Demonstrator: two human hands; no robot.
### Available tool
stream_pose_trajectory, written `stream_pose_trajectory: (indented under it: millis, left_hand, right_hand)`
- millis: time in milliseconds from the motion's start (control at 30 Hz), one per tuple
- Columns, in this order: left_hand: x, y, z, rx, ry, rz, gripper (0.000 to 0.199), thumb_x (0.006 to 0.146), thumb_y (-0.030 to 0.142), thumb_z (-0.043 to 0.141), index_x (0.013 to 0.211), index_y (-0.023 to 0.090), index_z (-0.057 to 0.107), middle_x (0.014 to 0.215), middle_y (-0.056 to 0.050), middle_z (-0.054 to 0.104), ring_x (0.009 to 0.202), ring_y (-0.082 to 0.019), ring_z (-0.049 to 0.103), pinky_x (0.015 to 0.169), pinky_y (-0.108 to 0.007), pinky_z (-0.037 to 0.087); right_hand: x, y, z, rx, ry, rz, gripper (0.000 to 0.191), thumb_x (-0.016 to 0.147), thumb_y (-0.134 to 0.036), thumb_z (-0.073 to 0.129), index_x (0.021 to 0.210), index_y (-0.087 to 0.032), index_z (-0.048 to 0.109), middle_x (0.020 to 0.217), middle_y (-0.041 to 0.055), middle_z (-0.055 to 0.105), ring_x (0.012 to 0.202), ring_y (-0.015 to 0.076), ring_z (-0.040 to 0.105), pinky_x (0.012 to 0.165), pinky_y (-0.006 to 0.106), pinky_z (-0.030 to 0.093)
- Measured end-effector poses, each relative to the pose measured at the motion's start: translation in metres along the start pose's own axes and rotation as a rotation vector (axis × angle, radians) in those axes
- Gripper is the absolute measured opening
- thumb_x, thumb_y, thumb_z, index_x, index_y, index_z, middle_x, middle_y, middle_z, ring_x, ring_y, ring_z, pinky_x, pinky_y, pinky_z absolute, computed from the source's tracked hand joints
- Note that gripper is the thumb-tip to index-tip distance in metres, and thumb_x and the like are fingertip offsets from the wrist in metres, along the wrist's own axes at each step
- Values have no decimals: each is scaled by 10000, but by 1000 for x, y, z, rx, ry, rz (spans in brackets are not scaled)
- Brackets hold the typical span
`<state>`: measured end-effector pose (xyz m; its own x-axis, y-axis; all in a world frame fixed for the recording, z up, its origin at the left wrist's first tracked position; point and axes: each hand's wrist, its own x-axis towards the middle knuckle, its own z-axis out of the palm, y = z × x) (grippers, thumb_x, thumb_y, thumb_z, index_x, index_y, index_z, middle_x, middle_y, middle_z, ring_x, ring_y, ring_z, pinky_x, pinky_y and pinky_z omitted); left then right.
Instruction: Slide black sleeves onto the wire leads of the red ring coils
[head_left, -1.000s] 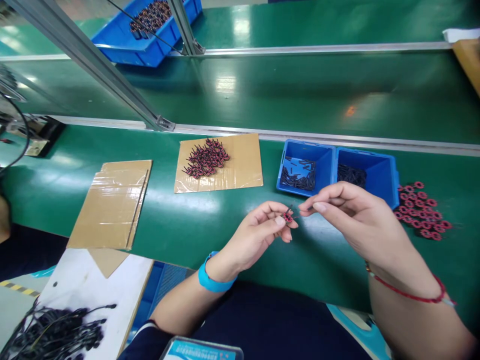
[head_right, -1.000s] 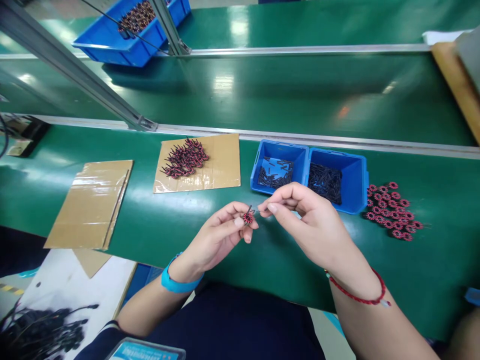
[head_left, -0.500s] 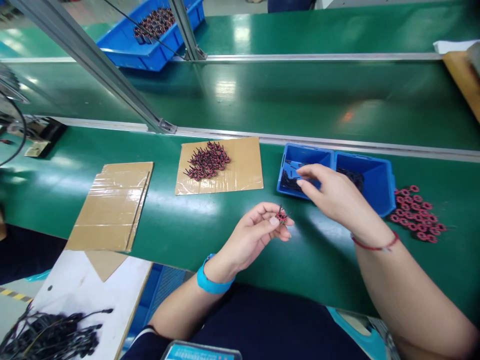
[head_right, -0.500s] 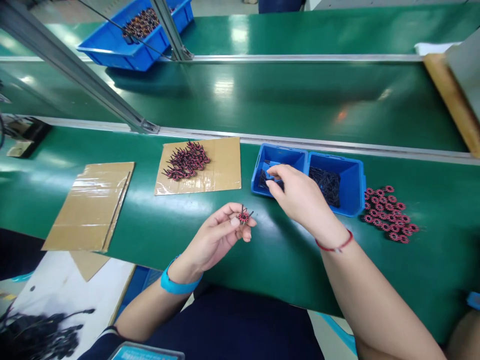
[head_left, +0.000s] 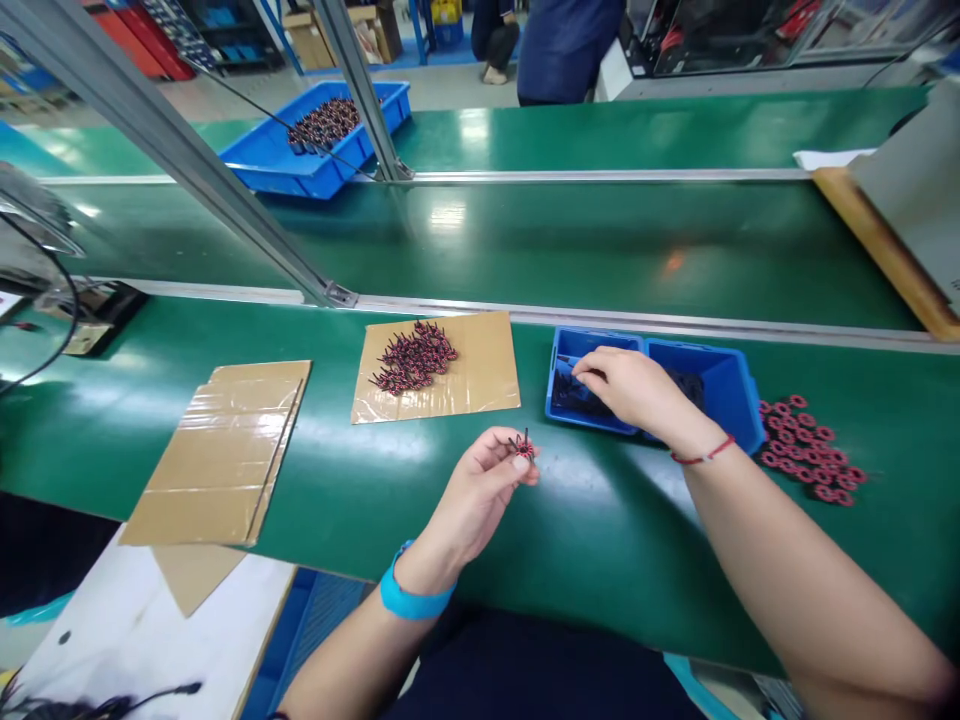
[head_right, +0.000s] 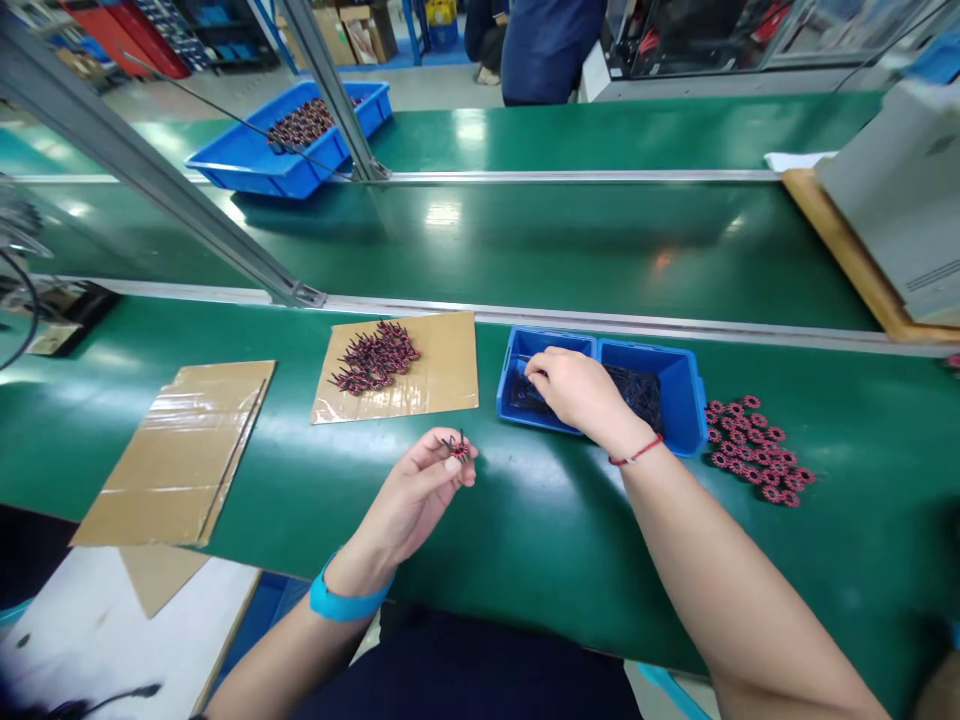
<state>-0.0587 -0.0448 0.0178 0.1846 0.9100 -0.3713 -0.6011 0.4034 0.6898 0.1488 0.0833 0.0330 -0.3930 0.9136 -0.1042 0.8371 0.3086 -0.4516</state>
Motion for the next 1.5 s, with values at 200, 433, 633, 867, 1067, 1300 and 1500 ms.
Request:
stream_pose_trajectory:
  millis: [200, 433, 633, 867, 1067, 1300, 1500]
  left_hand:
    - [4, -7, 9, 199, 31, 150, 258, 744, 228, 809, 879, 172, 596, 790, 22, 603, 690, -78, 536, 665, -216, 429]
    - [-3, -8, 19, 391, -7, 213, 235, 793, 240, 768, 915, 186, 575, 802, 16, 591, 739, -99, 517, 696, -236, 419]
    - [-6, -9, 22, 415, -29, 206, 229, 800, 222, 755, 933, 190, 572, 818, 13, 590, 761, -106, 523, 712, -245, 417]
    - [-8, -12, 21, 404, -57, 207, 228, 812, 226, 746, 955, 192, 572, 840, 7, 586, 787, -115, 519, 731, -257, 413]
    - [-8, -12, 20, 378, -32, 191, 241, 800, 233, 755, 955, 190, 577, 823, 7, 577, 765, -115, 517, 716, -252, 416]
    - [-9, -15, 21, 374, -31, 198, 235, 798, 249, 758, 944, 190, 583, 838, 2, 596, 780, -113, 542, 747, -250, 450]
    - [13, -10, -12, 734, 93, 357, 153, 884, 251, 610, 996, 190, 526, 1009, -61, 663, 893, -157, 666, 842, -324, 521]
  right_hand:
    - [-52, -27, -4, 606, 26, -9, 243, 948, -388, 538, 897, -185, 661, 832, 56, 745, 741, 166, 728, 707, 280, 582]
    - [-90, -49, 10, 1100, 176, 116, 150, 904, -367, 680, 895, -219, 703, 868, 42, 753, 786, 151, 725, 729, 271, 587]
    - [-97, -47, 14, 1013, 234, 91, 124, 928, -355, 652, 911, -238, 689, 878, 30, 738, 815, 168, 726, 749, 294, 582]
    - [-99, -49, 12, 886, 200, 40, 138, 945, -344, 614, 898, -244, 695, 880, 34, 733, 816, 178, 704, 771, 325, 573]
    - [-107, -48, 12, 746, 247, -52, 265, 968, -325, 569, 1214, -274, 655, 1159, 85, 684, 984, 196, 676, 867, 361, 555]
    - [-102, -55, 26, 711, 142, 10, 97, 930, -307, 591, 959, -236, 651, 888, 36, 650, 770, 163, 613, 691, 301, 538]
    - [-104, -34, 36, 764, 210, 116, 341, 896, -404, 637, 1195, -245, 598, 995, 56, 662, 777, 165, 630, 679, 314, 550]
